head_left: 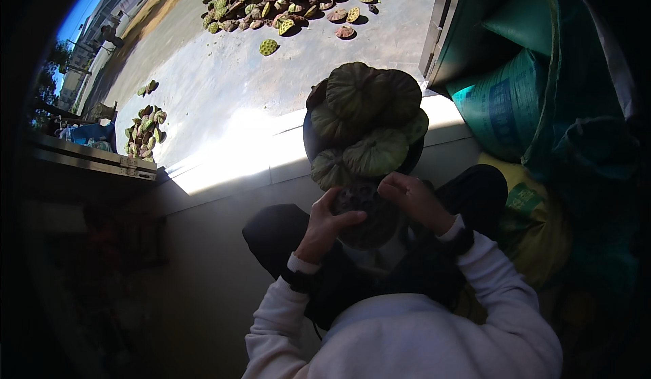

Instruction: The person sits on the floor and processes lotus seed pods by hand. They pick up each pod, remove the seeds from the holes, and place the empty pods into a nearby bowl. The person handles the pods one at a time, repeating the process for multiple items.

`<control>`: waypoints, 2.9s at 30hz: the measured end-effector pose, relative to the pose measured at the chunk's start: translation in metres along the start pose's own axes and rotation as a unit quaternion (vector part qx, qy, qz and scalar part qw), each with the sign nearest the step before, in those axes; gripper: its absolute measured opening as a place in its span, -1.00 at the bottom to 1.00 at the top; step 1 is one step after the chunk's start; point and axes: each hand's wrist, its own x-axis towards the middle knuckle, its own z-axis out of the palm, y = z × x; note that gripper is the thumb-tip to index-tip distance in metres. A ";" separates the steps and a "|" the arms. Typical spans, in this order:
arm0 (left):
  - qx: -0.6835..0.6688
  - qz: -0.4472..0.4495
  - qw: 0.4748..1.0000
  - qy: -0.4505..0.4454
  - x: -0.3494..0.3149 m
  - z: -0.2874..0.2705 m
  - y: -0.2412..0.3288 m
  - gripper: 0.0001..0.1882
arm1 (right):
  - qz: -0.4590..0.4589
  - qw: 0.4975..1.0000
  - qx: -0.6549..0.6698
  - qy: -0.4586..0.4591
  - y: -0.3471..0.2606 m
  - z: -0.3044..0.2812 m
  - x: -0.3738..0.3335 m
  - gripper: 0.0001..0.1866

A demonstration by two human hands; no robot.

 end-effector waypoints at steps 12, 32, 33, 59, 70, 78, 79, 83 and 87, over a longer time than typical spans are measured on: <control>-0.101 -0.042 0.993 -0.035 -0.008 -0.012 -0.012 -0.47 | 0.083 0.963 0.131 -0.221 0.013 0.011 0.003 -0.70; 0.149 0.035 0.987 0.053 -0.003 -0.021 -0.025 -0.50 | 0.218 0.963 0.155 -0.032 0.030 0.015 0.002 -0.66; 0.148 0.062 0.986 0.040 -0.002 -0.020 -0.026 -0.49 | 0.189 0.972 0.127 -0.065 0.028 0.016 0.002 -0.63; 0.113 0.043 0.991 0.051 0.005 -0.008 -0.021 -0.49 | -0.031 0.994 -0.093 -0.056 0.022 0.026 -0.005 -0.48; -0.072 -0.033 0.997 0.002 0.005 -0.010 -0.022 -0.53 | -0.050 0.996 -0.035 -0.069 0.034 0.033 -0.010 -0.55; -0.002 -0.001 0.998 0.066 0.004 -0.008 -0.025 -0.50 | 0.162 0.929 0.308 -0.123 0.030 0.008 -0.002 -0.67; 0.068 0.038 0.994 0.081 0.004 -0.005 -0.027 -0.52 | 0.172 0.931 0.289 -0.140 0.030 0.009 -0.002 -0.65; 0.184 0.090 0.972 0.114 0.004 0.012 -0.036 -0.49 | 0.125 0.981 0.125 -0.077 0.033 0.029 -0.007 -0.58; 0.195 0.095 0.970 0.110 0.008 0.016 -0.040 -0.49 | 0.003 1.000 0.028 -0.002 0.040 0.043 -0.005 -0.58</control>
